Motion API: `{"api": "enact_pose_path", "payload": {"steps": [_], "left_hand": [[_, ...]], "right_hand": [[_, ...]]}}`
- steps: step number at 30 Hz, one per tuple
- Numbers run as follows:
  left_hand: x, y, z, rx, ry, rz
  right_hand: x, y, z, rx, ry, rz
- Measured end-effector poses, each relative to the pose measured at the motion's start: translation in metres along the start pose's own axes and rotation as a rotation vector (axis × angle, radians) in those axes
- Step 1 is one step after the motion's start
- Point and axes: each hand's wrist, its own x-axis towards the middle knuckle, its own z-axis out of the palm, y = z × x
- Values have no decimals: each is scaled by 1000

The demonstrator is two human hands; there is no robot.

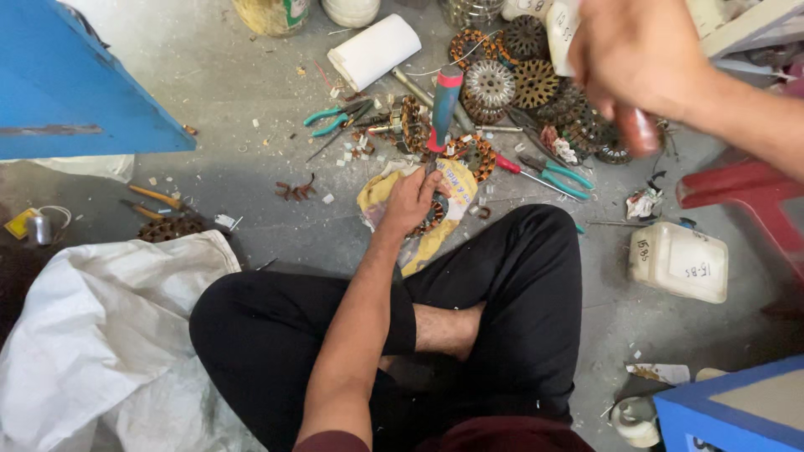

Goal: The person sits on the floor and uses a screwdriver and pliers to separate and clean copper-wound fan stators, occasionally striking the components with a hammer.

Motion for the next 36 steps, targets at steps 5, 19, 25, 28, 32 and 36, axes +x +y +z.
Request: {"api": "enact_pose_path", "payload": {"steps": [5, 19, 25, 28, 32, 36], "left_hand": [[2, -5, 1, -51, -23, 40], [-2, -9, 8, 77, 0, 62], [-13, -10, 4, -43, -61, -84], [-6, -3, -1, 75, -15, 25], [-2, -13, 4, 70, -35, 51], [-4, -8, 2, 36, -31, 95]], "right_hand": [[37, 52, -20, 208, 248, -94], [54, 64, 3, -11, -35, -57], [40, 45, -2, 3, 1, 10], [19, 27, 8, -83, -67, -25], [35, 48, -18, 162, 172, -79], [34, 42, 8, 96, 53, -143]]}}
